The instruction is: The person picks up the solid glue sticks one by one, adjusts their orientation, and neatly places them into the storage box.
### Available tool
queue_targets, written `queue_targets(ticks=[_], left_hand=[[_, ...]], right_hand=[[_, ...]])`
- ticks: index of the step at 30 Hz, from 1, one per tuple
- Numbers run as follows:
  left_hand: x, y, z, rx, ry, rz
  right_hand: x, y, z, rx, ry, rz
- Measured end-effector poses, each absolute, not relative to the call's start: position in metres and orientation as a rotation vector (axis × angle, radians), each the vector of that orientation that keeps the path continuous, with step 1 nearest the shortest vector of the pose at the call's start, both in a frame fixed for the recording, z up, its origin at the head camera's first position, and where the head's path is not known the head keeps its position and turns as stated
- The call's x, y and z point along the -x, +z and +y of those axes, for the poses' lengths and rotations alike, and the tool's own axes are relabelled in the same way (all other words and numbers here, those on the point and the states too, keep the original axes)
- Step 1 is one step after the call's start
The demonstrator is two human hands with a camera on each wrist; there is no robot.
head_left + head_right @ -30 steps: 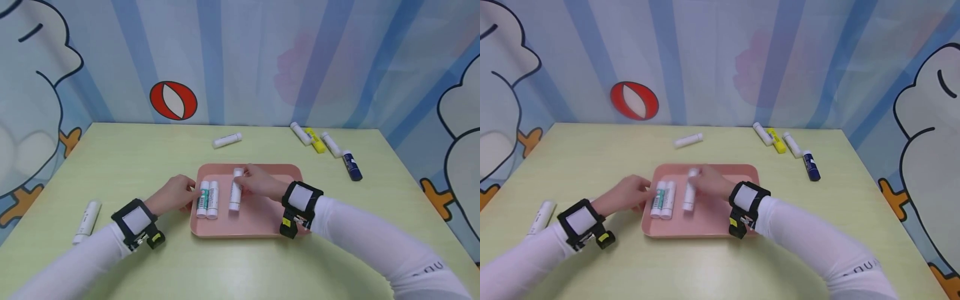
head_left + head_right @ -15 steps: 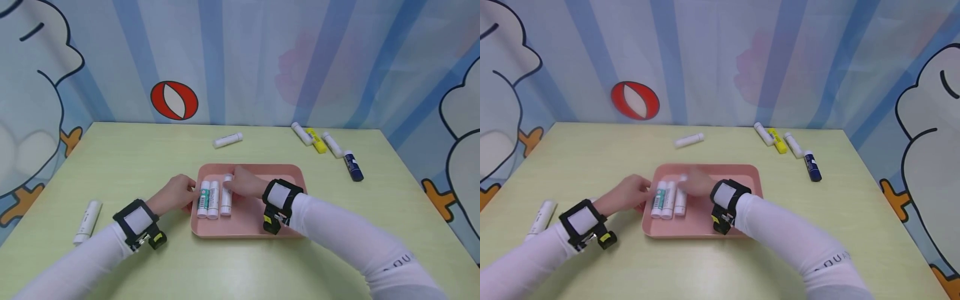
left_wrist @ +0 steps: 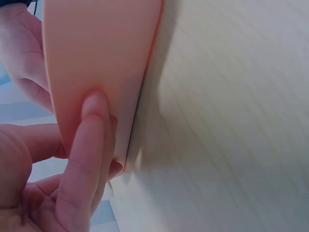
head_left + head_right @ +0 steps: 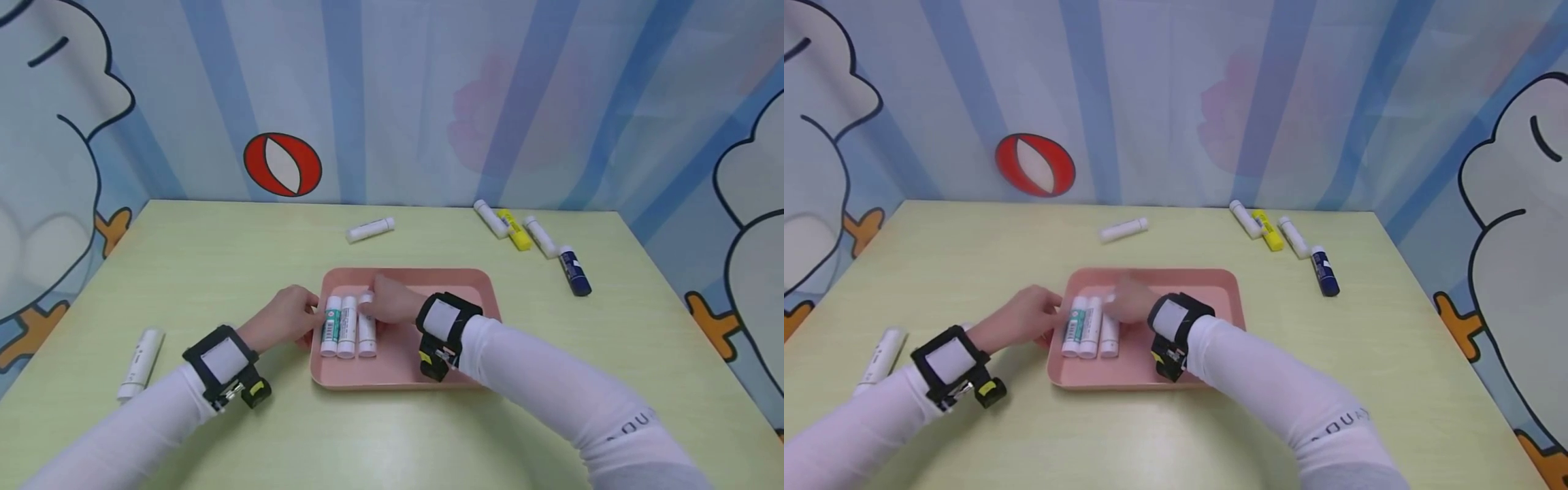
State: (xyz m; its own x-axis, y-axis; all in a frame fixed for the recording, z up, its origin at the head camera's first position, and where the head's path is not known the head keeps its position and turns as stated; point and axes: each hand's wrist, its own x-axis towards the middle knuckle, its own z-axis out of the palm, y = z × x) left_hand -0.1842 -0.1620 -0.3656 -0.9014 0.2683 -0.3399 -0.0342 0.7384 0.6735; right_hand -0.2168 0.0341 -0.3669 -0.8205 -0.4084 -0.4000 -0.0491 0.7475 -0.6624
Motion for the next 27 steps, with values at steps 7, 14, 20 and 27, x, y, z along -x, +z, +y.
queue_targets(ticks=[7, 14, 20, 27], left_hand=[[0.184, -0.364, -0.162, -0.17, 0.996, 2.514], [0.185, -0.366, -0.161, -0.165, 0.986, 2.516], [0.185, -0.368, -0.162, -0.154, 0.982, 2.515], [0.185, -0.368, -0.161, -0.151, 0.982, 2.517]], right_hand=[[0.219, -0.369, 0.03, 0.347, -0.819, 2.438], [0.218, -0.365, 0.028, 0.33, -0.75, 2.457], [0.215, -0.362, 0.028, 0.323, -0.733, 2.456], [0.218, -0.359, 0.039, 0.317, -0.775, 2.435]])
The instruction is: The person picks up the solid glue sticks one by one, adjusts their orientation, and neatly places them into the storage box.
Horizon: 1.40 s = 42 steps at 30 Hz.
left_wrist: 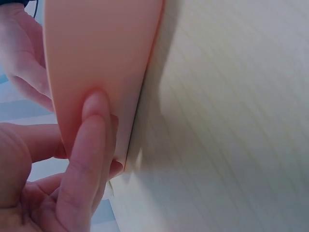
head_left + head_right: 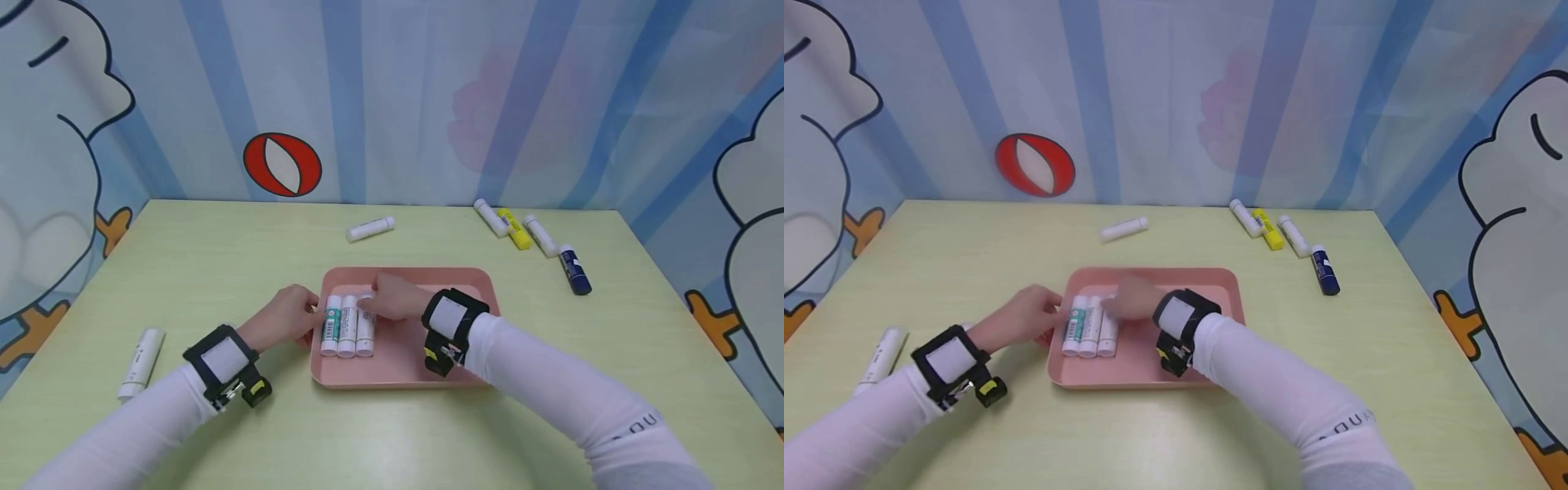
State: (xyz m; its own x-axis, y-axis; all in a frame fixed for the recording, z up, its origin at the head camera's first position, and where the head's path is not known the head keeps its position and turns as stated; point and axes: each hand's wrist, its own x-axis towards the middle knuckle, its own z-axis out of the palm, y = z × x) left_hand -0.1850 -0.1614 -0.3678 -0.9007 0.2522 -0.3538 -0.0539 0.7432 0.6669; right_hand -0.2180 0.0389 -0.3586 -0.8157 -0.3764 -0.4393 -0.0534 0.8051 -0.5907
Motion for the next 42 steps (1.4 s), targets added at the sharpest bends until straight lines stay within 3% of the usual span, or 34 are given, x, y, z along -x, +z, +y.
queue_targets(ticks=[20, 30, 42], left_hand=[[0.185, -0.368, -0.161, -0.15, 0.977, 2.53], [0.185, -0.368, -0.16, -0.11, 0.958, 2.537], [0.184, -0.365, -0.16, -0.121, 0.971, 2.525]], right_hand=[[0.208, -0.313, 0.164, 0.598, -1.049, 2.517], [0.232, -0.298, 0.243, 0.306, -1.088, 2.839], [0.247, -0.33, 0.297, 0.091, -0.926, 2.984]])
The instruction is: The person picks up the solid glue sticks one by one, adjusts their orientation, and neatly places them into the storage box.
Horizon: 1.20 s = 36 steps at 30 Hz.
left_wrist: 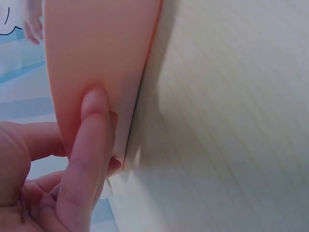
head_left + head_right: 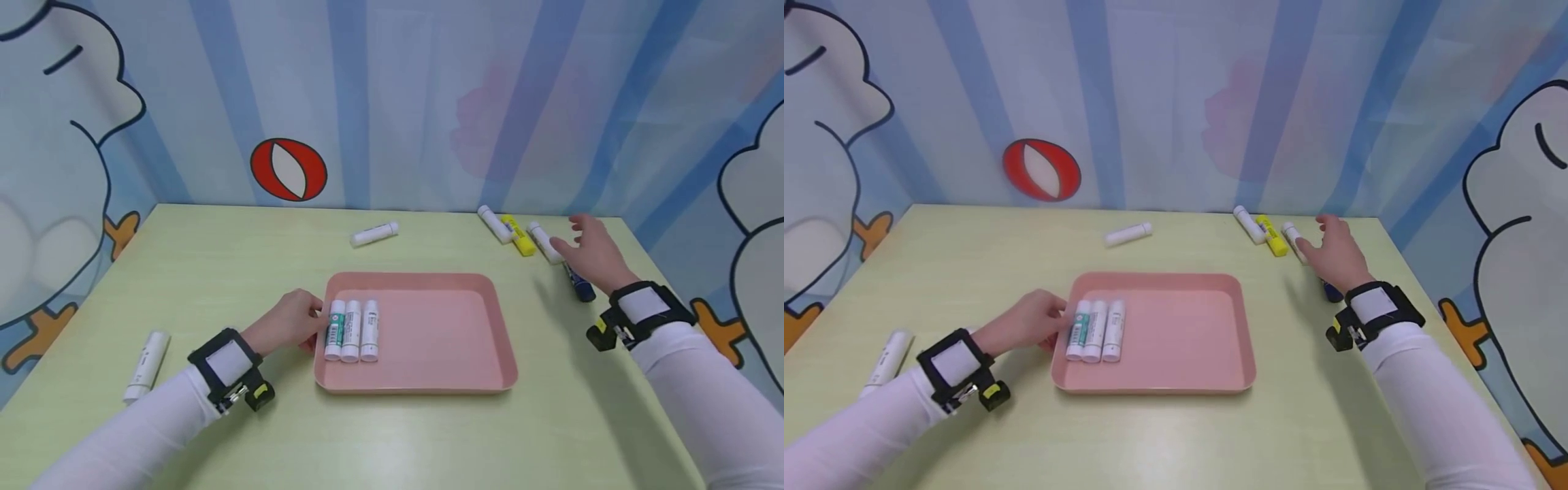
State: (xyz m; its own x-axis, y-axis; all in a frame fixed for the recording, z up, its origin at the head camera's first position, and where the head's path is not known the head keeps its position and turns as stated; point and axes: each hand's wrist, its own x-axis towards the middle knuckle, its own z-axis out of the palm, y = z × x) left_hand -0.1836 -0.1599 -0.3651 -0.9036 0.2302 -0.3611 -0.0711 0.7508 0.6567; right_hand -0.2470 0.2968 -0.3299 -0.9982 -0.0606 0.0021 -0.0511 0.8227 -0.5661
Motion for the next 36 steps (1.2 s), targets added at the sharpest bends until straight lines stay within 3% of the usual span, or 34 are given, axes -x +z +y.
queue_targets(ticks=[17, 36], left_hand=[[0.183, -0.366, -0.161, -0.148, 0.975, 2.525], [0.186, -0.37, -0.163, -0.167, 0.974, 2.536]], right_hand=[[0.256, -0.386, 0.335, -0.168, -0.551, 2.975], [0.251, -0.382, 0.329, -0.133, -0.466, 2.97]])
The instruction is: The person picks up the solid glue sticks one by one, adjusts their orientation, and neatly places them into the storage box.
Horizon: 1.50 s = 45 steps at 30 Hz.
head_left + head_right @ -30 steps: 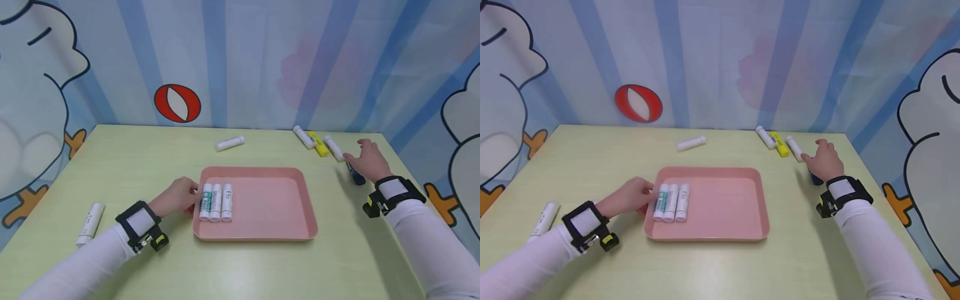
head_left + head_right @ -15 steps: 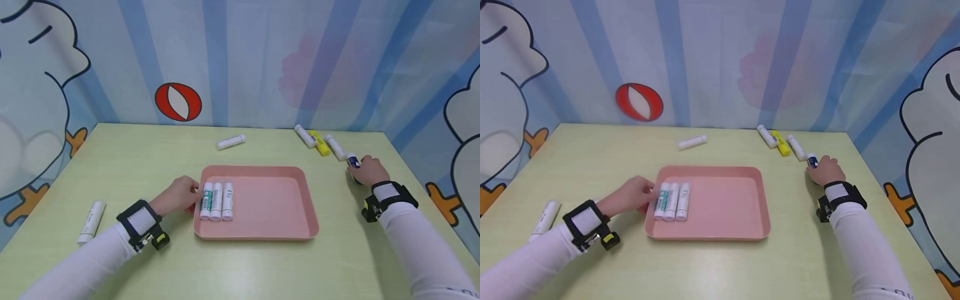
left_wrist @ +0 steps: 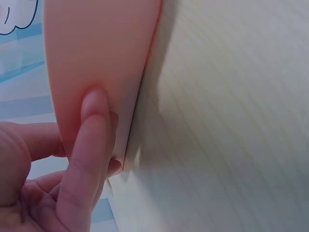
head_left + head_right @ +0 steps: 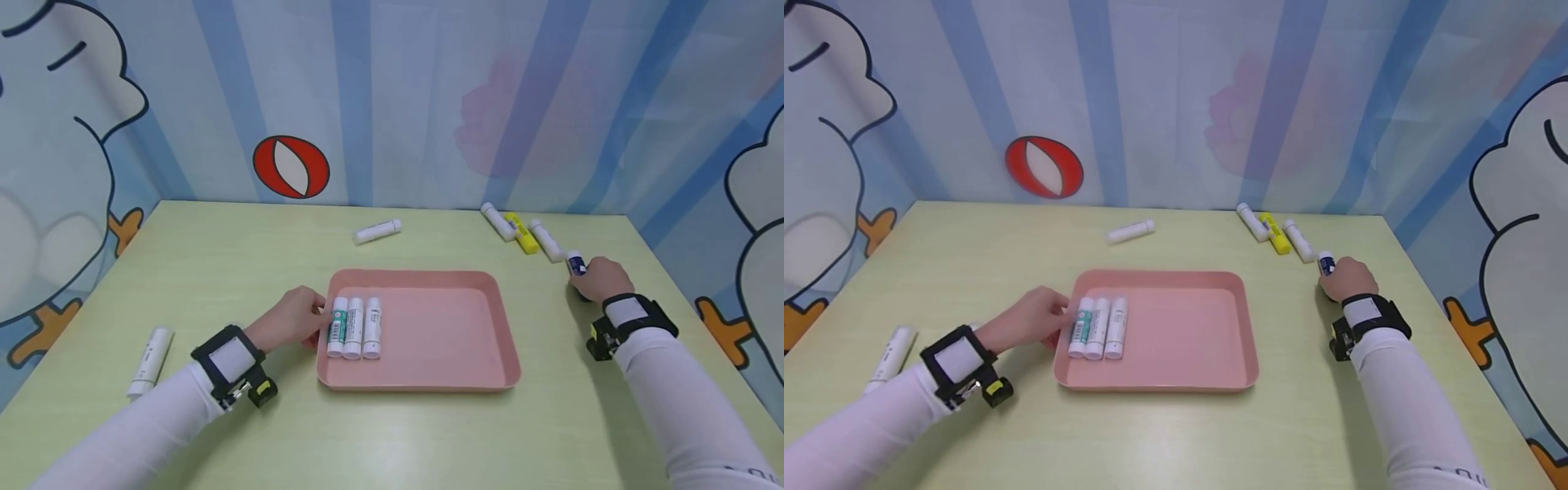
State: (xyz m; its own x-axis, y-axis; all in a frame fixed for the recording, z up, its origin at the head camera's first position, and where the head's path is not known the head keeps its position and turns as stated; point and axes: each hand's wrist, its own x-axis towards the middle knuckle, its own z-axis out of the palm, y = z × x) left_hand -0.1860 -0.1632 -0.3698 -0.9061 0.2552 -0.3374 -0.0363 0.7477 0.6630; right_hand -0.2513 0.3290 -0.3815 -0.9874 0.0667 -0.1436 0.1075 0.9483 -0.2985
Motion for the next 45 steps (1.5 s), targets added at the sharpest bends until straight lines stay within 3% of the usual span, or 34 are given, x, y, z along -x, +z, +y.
queue_targets(ticks=[11, 22, 45], left_hand=[[0.186, -0.37, -0.162, -0.156, 0.963, 2.53], [0.185, -0.367, -0.163, -0.174, 0.95, 2.534], [0.186, -0.369, -0.163, -0.129, 0.92, 2.534]], right_hand=[[0.251, -0.384, 0.336, -0.136, -0.558, 3.058], [0.243, -0.36, 0.319, -0.061, -0.609, 3.106], [0.213, -0.343, 0.236, 0.456, -0.56, 3.091]])
